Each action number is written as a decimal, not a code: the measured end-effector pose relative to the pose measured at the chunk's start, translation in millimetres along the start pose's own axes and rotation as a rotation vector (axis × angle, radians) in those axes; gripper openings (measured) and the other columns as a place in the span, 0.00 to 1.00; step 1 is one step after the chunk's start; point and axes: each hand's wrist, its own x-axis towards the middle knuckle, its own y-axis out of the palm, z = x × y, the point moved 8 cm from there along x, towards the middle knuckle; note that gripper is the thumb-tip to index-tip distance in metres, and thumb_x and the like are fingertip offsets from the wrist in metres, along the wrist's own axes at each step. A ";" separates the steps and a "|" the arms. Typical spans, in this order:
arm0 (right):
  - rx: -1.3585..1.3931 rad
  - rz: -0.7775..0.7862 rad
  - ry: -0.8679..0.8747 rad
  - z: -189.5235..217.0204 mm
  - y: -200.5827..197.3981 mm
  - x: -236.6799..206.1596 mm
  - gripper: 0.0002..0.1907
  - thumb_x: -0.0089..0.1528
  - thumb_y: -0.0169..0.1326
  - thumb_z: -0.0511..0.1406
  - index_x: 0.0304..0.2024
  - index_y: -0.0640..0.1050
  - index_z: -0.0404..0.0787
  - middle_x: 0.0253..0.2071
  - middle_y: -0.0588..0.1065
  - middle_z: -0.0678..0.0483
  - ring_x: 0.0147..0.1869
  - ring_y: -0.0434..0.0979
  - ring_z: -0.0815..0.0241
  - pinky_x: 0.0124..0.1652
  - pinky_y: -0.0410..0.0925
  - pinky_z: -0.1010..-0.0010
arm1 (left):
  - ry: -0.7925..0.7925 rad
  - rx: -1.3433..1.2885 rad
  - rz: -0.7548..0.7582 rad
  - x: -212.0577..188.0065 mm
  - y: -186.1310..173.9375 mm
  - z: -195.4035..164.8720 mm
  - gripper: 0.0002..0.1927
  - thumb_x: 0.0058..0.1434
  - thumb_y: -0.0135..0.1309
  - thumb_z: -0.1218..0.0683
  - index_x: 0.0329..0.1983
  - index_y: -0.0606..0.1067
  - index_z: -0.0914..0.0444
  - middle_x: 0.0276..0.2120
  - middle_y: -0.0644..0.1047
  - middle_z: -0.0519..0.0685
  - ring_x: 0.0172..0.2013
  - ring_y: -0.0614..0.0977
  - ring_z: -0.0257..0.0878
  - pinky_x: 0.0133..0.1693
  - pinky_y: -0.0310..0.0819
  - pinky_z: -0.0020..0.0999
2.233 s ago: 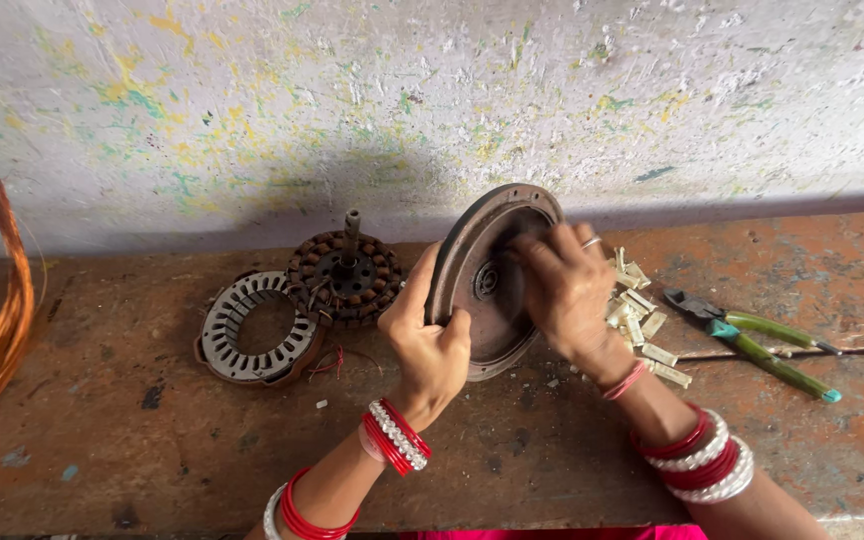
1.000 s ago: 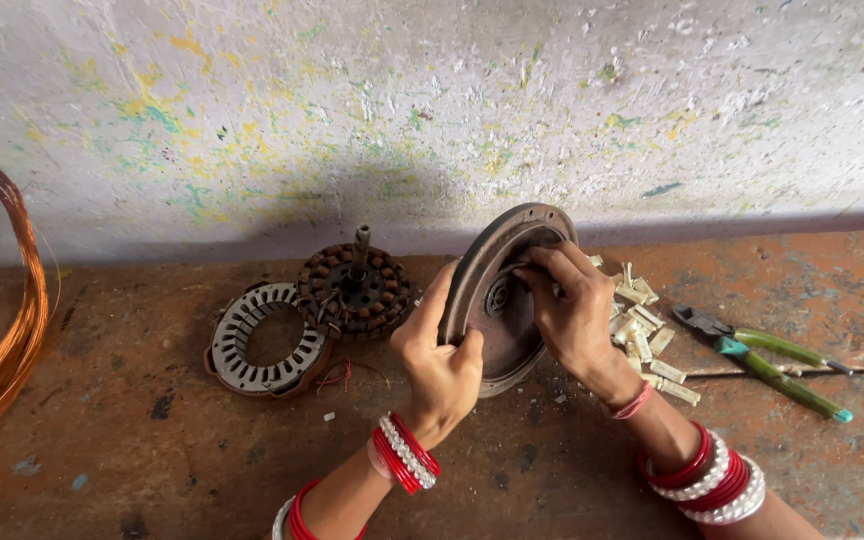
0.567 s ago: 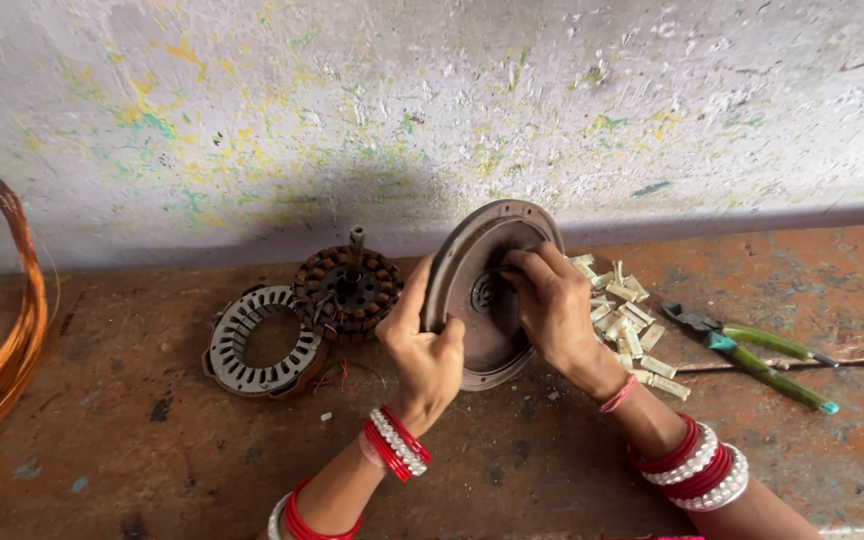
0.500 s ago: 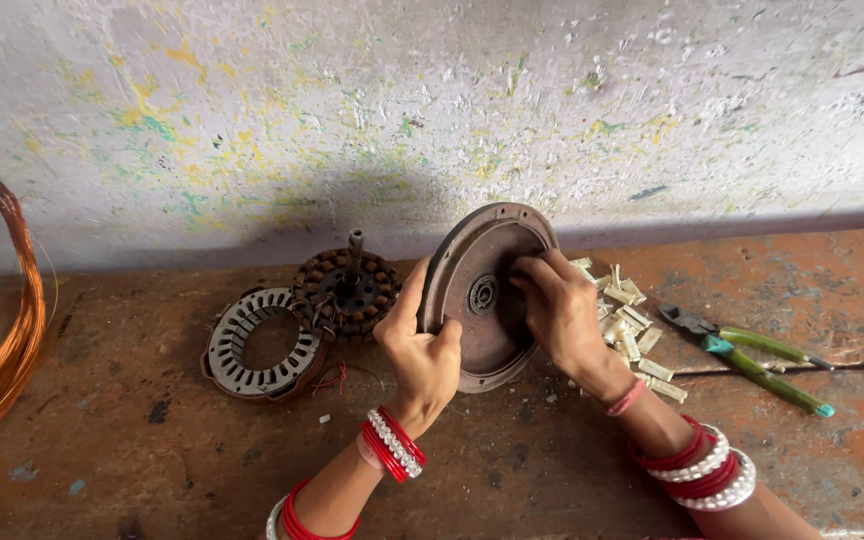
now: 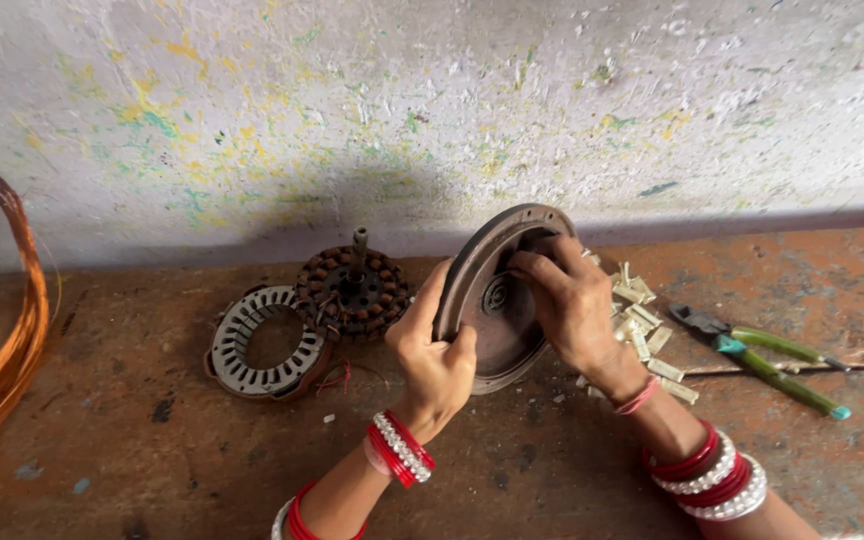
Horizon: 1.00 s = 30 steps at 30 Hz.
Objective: The person scrubs the interior of a circular metal motor housing with a green abrasive pad, repeatedly rotating the housing to reach different areas. The person also briefly flips the housing over to inspect the exterior before returning to scrub the interior.
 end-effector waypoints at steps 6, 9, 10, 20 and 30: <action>-0.054 0.058 -0.206 14.8 4.2 1.0 0.19 0.48 0.58 0.21 0.41 0.83 0.37 0.43 0.77 0.44 0.42 0.78 0.49 0.33 0.75 0.65 | -0.015 0.024 -0.014 -3.5 1.4 -0.4 0.35 0.53 0.47 0.74 0.67 0.67 0.73 0.55 0.79 0.63 0.54 0.85 0.48 0.54 0.84 0.36; 0.000 0.033 -0.124 7.0 -4.4 5.0 0.16 0.54 0.62 0.23 0.45 0.81 0.36 0.46 0.77 0.49 0.46 0.79 0.54 0.40 0.78 0.67 | 0.002 0.030 -0.020 -3.3 1.1 -3.8 0.35 0.51 0.48 0.74 0.67 0.68 0.72 0.53 0.80 0.62 0.52 0.86 0.47 0.52 0.84 0.35; 0.002 0.011 -0.140 10.3 -5.7 4.8 0.17 0.53 0.62 0.23 0.45 0.81 0.36 0.47 0.77 0.49 0.47 0.79 0.53 0.40 0.78 0.66 | 0.023 0.027 -0.015 -2.8 -0.1 -6.2 0.35 0.52 0.47 0.74 0.67 0.68 0.73 0.54 0.80 0.62 0.53 0.85 0.48 0.54 0.83 0.37; -0.065 -0.019 -0.174 13.1 -4.5 0.2 0.16 0.56 0.62 0.24 0.46 0.81 0.41 0.51 0.77 0.50 0.47 0.77 0.54 0.37 0.76 0.70 | 0.025 0.026 -0.018 1.5 -2.4 -7.9 0.33 0.53 0.46 0.74 0.66 0.68 0.74 0.56 0.79 0.62 0.55 0.83 0.47 0.57 0.81 0.38; -0.241 0.077 -0.045 -15.2 0.6 -8.7 0.13 0.53 0.62 0.26 0.41 0.83 0.41 0.43 0.78 0.53 0.40 0.75 0.55 0.32 0.73 0.67 | -0.054 -0.030 -0.022 1.7 -2.8 1.5 0.34 0.53 0.45 0.75 0.66 0.67 0.75 0.57 0.78 0.62 0.57 0.82 0.47 0.59 0.79 0.38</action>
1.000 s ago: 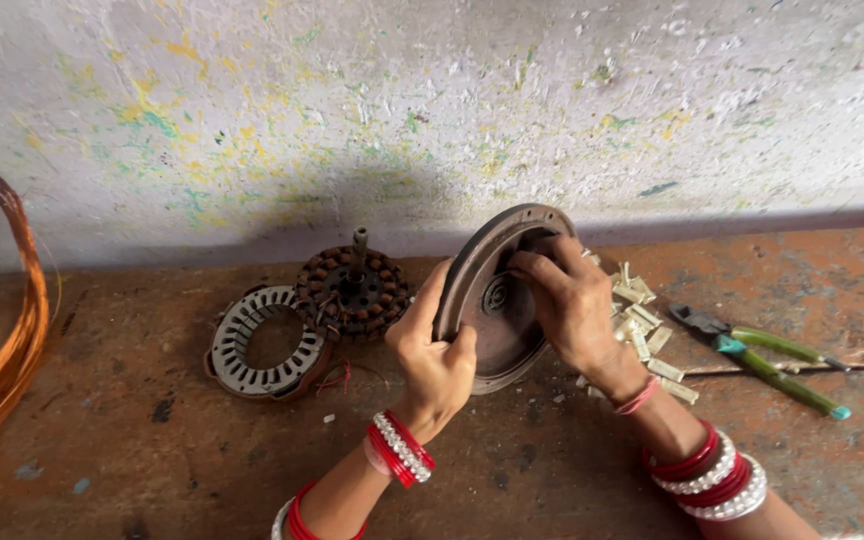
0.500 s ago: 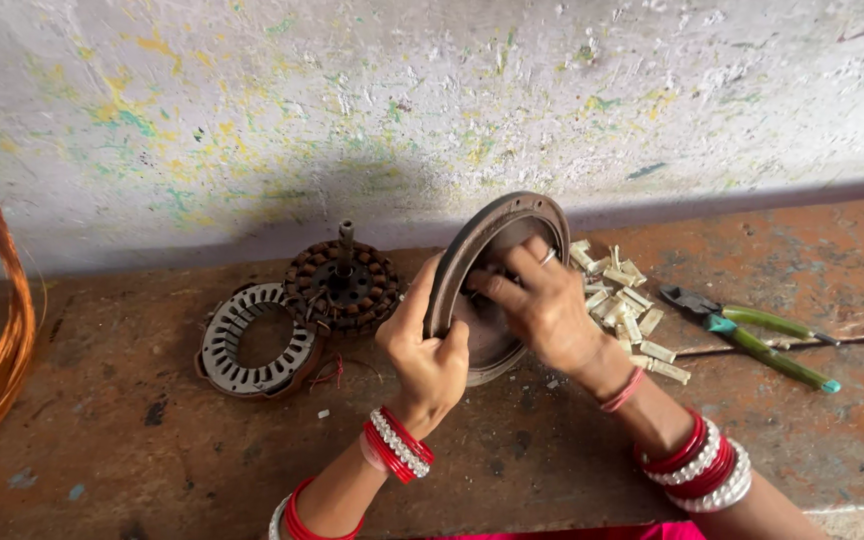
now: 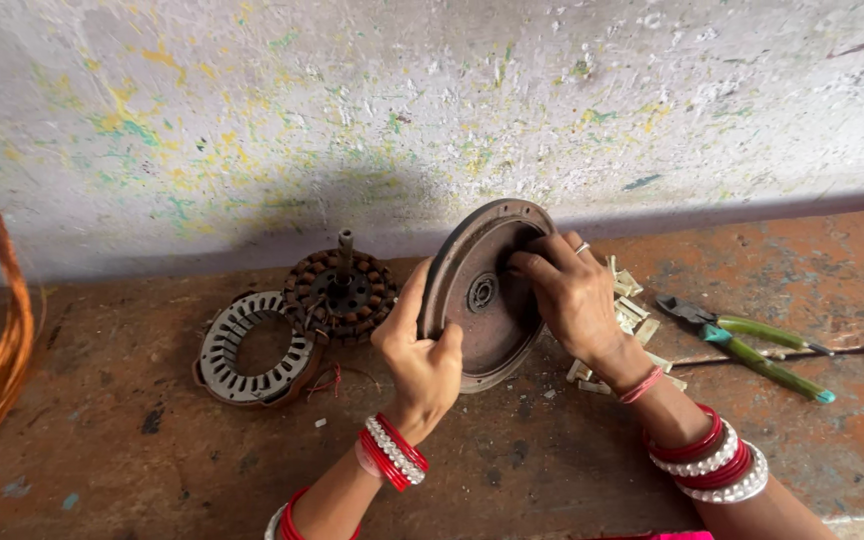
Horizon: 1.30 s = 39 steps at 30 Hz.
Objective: The person scrubs the interior of a circular metal motor housing with a green abrasive pad, repeatedly rotating the housing to reach different areas. The person also briefly flips the housing over to inspect the exterior before returning to scrub the interior.
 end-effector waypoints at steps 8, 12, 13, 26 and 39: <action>0.382 0.005 0.298 -23.0 15.7 -8.9 0.07 0.62 0.61 0.31 0.42 0.81 0.34 0.35 0.81 0.49 0.27 0.77 0.59 0.25 0.69 0.70 | -0.031 0.003 -0.013 3.2 -1.6 3.2 0.33 0.53 0.46 0.76 0.66 0.67 0.75 0.57 0.78 0.62 0.57 0.82 0.46 0.58 0.78 0.37; 0.538 0.113 0.480 -29.3 32.6 -13.1 0.14 0.62 0.58 0.32 0.50 0.77 0.34 0.38 0.84 0.47 0.27 0.81 0.59 0.24 0.71 0.70 | -0.062 0.013 -0.005 1.9 -0.4 3.6 0.33 0.52 0.46 0.76 0.65 0.68 0.75 0.56 0.78 0.62 0.56 0.82 0.46 0.56 0.78 0.36; 0.608 0.072 0.455 -27.5 29.7 -11.7 0.15 0.64 0.57 0.32 0.52 0.75 0.33 0.41 0.83 0.46 0.33 0.82 0.59 0.30 0.74 0.71 | -0.046 0.012 -0.003 1.9 0.0 2.0 0.33 0.52 0.46 0.76 0.65 0.68 0.75 0.56 0.78 0.62 0.56 0.82 0.47 0.57 0.78 0.37; 0.665 0.111 0.436 -7.2 37.6 -12.8 0.10 0.63 0.56 0.28 0.47 0.74 0.34 0.39 0.83 0.43 0.36 0.88 0.57 0.32 0.79 0.71 | -0.005 0.025 0.012 0.9 2.6 -2.3 0.34 0.53 0.46 0.75 0.66 0.67 0.75 0.55 0.78 0.63 0.55 0.83 0.48 0.56 0.82 0.38; 0.647 -0.017 0.178 18.5 12.0 -0.6 0.09 0.64 0.53 0.23 0.47 0.74 0.34 0.45 0.81 0.43 0.40 0.87 0.53 0.37 0.79 0.72 | -0.019 0.034 0.010 1.3 0.9 -1.2 0.33 0.53 0.45 0.75 0.66 0.68 0.74 0.56 0.79 0.62 0.54 0.83 0.48 0.54 0.81 0.37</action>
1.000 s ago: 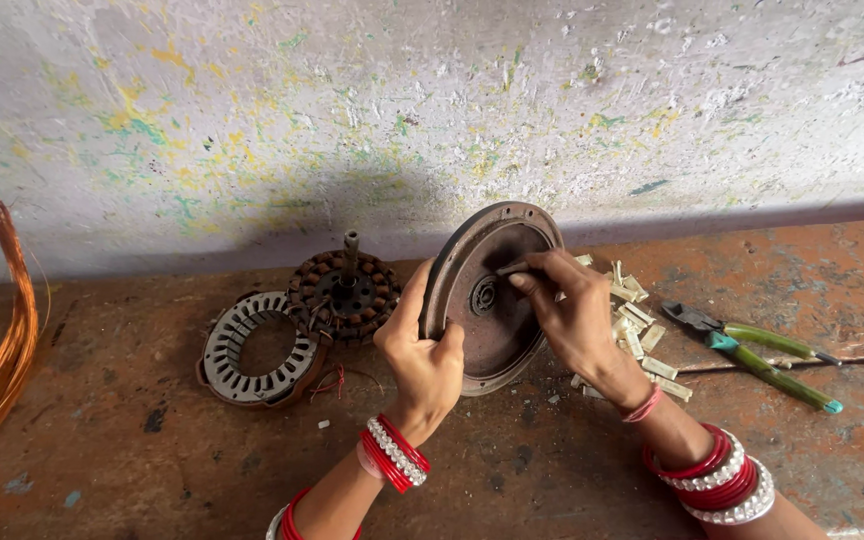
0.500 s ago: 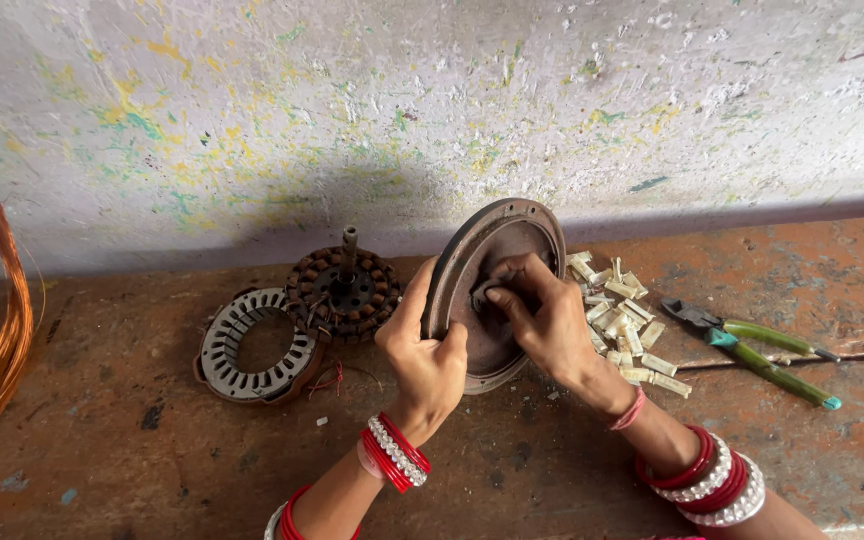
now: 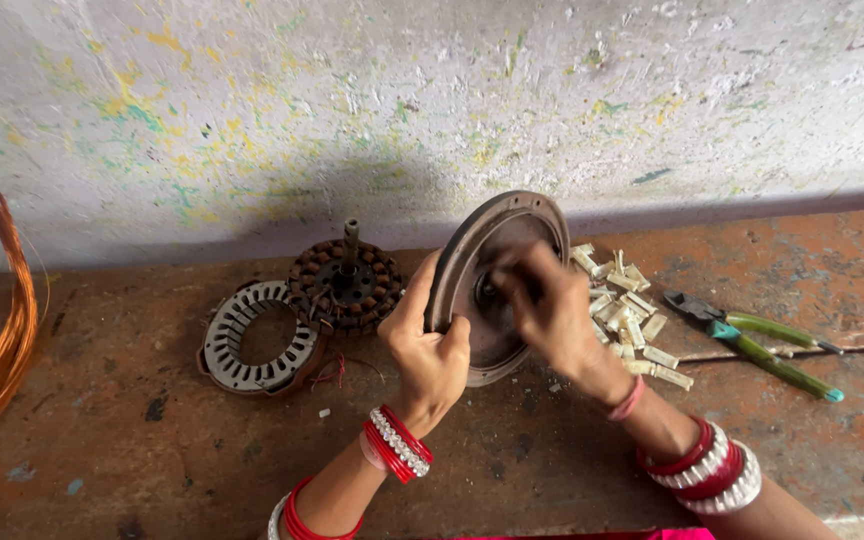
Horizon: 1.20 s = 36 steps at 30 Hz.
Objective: The person scrubs the interior of a circular metal motor housing with a green abrasive pad, repeatedly rotating the housing to reach different areas. The person also briefly flips the housing over to inspect the exterior before returning to scrub the interior.
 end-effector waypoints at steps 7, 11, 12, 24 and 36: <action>-0.023 0.102 0.117 -10.1 11.2 -6.0 0.11 0.62 0.55 0.25 0.47 0.74 0.36 0.40 0.82 0.45 0.36 0.87 0.52 0.33 0.81 0.69 | 0.031 0.005 -0.027 4.9 -2.8 0.7 0.33 0.52 0.45 0.75 0.65 0.69 0.73 0.54 0.79 0.60 0.52 0.84 0.46 0.54 0.82 0.37; -0.063 0.159 0.078 -11.6 13.7 -10.6 0.11 0.61 0.56 0.25 0.47 0.75 0.36 0.39 0.82 0.46 0.37 0.87 0.53 0.34 0.80 0.70 | -0.078 0.006 -0.027 2.6 -3.9 8.7 0.33 0.51 0.45 0.75 0.65 0.69 0.73 0.52 0.81 0.60 0.48 0.85 0.44 0.48 0.83 0.35; -0.100 0.202 0.021 -9.3 15.4 -11.7 0.12 0.60 0.57 0.26 0.47 0.76 0.35 0.39 0.82 0.45 0.37 0.86 0.53 0.35 0.79 0.70 | -0.104 0.019 -0.031 4.1 -5.0 12.0 0.34 0.51 0.45 0.74 0.64 0.69 0.73 0.52 0.81 0.59 0.47 0.86 0.44 0.46 0.84 0.34; -0.187 -0.249 0.333 -75.4 -57.6 -6.0 0.08 0.63 0.58 0.29 0.45 0.79 0.34 0.46 0.80 0.46 0.44 0.83 0.55 0.43 0.78 0.65 | -0.271 -0.029 -0.095 4.2 -9.4 52.2 0.36 0.46 0.43 0.75 0.62 0.72 0.70 0.45 0.82 0.56 0.19 0.75 0.32 0.17 0.67 0.22; -0.391 0.131 0.257 -66.8 -29.2 1.3 0.07 0.62 0.58 0.33 0.40 0.81 0.36 0.36 0.83 0.46 0.27 0.82 0.55 0.29 0.74 0.64 | -0.786 -0.070 0.164 -4.3 -0.4 120.6 0.29 0.47 0.54 0.69 0.56 0.78 0.71 0.39 0.82 0.56 0.34 0.80 0.38 0.40 0.78 0.35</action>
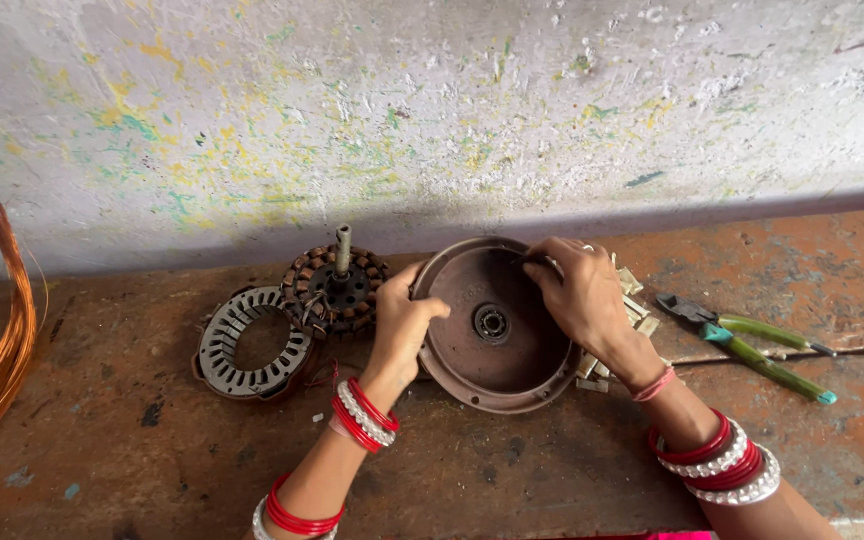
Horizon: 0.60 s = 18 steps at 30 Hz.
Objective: The person scrubs the interior of a circular metal motor housing with a green abrasive pad, repeatedly rotating the housing to reach different areas. The person also briefly flips the housing over to inspect the exterior before returning to scrub the interior.
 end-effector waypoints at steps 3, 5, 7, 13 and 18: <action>-0.215 0.060 0.016 -3.9 2.9 0.2 0.07 0.65 0.55 0.34 0.38 0.81 0.36 0.28 0.81 0.49 0.18 0.75 0.58 0.19 0.69 0.63 | 0.153 0.151 -0.013 1.6 -3.8 -14.8 0.33 0.53 0.58 0.62 0.64 0.67 0.69 0.53 0.79 0.57 0.44 0.84 0.46 0.49 0.78 0.41; -0.335 0.096 0.068 -11.4 1.4 0.5 0.08 0.65 0.55 0.36 0.39 0.81 0.38 0.19 0.77 0.51 0.15 0.72 0.59 0.18 0.67 0.64 | 0.375 0.378 -0.044 -3.0 -4.0 -33.1 0.33 0.59 0.59 0.57 0.67 0.65 0.72 0.59 0.74 0.65 0.55 0.77 0.54 0.57 0.71 0.47; -0.404 0.094 0.111 -16.4 -2.6 0.3 0.08 0.64 0.56 0.37 0.40 0.81 0.40 0.14 0.75 0.52 0.13 0.70 0.60 0.18 0.65 0.65 | 0.461 0.500 -0.062 -5.9 -1.8 -39.7 0.35 0.62 0.60 0.53 0.69 0.63 0.72 0.62 0.72 0.68 0.62 0.74 0.58 0.62 0.66 0.50; -0.478 -0.215 -0.156 20.0 -20.7 -7.7 0.07 0.60 0.56 0.37 0.31 0.79 0.40 0.18 0.74 0.56 0.24 0.71 0.59 0.27 0.66 0.63 | 0.395 0.551 -0.038 -3.5 -0.3 -32.8 0.42 0.60 0.59 0.50 0.71 0.56 0.72 0.64 0.67 0.71 0.65 0.70 0.60 0.65 0.60 0.51; -0.537 -0.045 -0.026 19.7 -15.2 -7.0 0.07 0.58 0.56 0.37 0.35 0.82 0.41 0.14 0.73 0.53 0.15 0.70 0.59 0.25 0.66 0.62 | 0.441 0.554 -0.013 -7.6 2.0 -29.5 0.40 0.60 0.59 0.52 0.71 0.57 0.72 0.67 0.64 0.72 0.68 0.66 0.62 0.67 0.57 0.52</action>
